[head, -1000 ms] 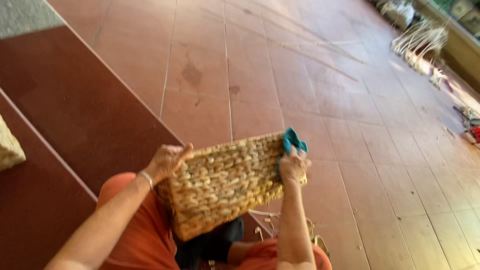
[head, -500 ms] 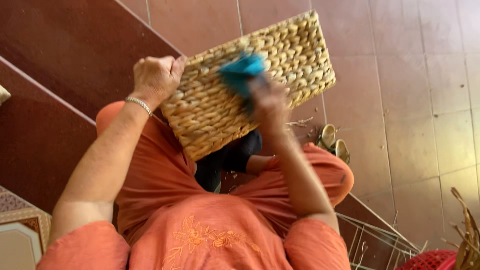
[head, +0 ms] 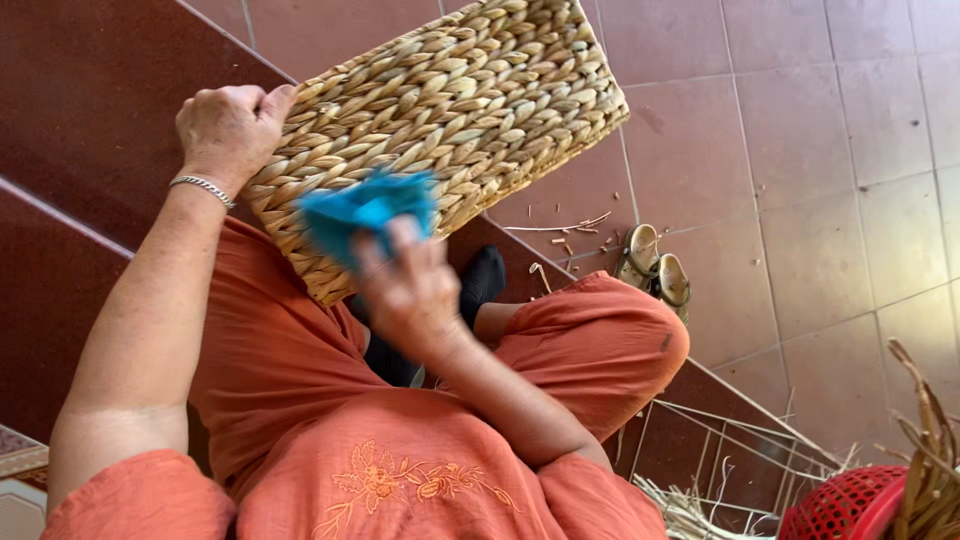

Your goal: The person sits on the floor and wipes a rectangular woven basket with a blue cloth. They rotate the basket to clean the interior, exterior sides, and bottom, then set it aside and repeat the process on a second basket.

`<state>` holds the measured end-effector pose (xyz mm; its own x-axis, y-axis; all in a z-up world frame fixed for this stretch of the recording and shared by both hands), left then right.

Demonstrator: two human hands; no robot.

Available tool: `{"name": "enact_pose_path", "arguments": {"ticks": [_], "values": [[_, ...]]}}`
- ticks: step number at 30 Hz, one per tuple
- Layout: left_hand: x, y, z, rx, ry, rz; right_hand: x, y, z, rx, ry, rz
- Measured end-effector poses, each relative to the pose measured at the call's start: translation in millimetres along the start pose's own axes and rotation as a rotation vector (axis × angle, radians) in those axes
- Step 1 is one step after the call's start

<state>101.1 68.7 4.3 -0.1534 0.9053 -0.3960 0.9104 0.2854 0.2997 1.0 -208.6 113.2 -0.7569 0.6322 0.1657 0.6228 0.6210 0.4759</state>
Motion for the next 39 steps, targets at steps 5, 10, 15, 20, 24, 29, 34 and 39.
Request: {"name": "enact_pose_path", "arguments": {"ticks": [5, 10, 15, 20, 24, 29, 34, 39], "values": [[0.9, 0.8, 5.6, 0.046, -0.04, -0.002, -16.1, -11.9, 7.7, 0.025, 0.094, -0.087], [-3.1, -0.9, 8.0, 0.068, -0.129, -0.023, -222.6, 32.0, 16.8, 0.032, -0.263, 0.271], [-7.8, -0.1, 5.5, 0.026, -0.184, -0.077, -330.0, 47.2, 5.1, -0.107, -0.277, 0.475], [0.3, 2.6, 10.7, 0.078, -0.13, -0.172, -135.5, 37.7, 20.1, 0.012, -0.186, 0.137], [-8.9, 0.1, -5.8, -0.065, -0.068, -0.087, 37.7, 5.7, 4.6, 0.04, 0.121, -0.134], [-13.5, -3.0, -12.9, -0.04, -0.155, -0.075, 20.9, 9.3, 4.4, 0.033, 0.159, -0.192], [-25.8, -12.0, -17.1, 0.007, -0.272, -0.079, -167.9, 46.4, 5.9, -0.108, -0.196, 0.122], [-51.7, -24.2, -35.3, -0.08, -0.233, -0.017, -338.4, 56.6, 6.5, -0.144, -0.367, 0.49]]}}
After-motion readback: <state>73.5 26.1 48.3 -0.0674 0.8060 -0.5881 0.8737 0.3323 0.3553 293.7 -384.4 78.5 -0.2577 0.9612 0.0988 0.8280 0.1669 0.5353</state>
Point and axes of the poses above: each hand's wrist, its own y-axis towards the middle knuckle, its own z-axis out of the palm, x = y × z, the point moved 10 cm from there along y, towards the middle knuckle, and after that the axes turned 8 degrees about -y, right-handed, at the moved point
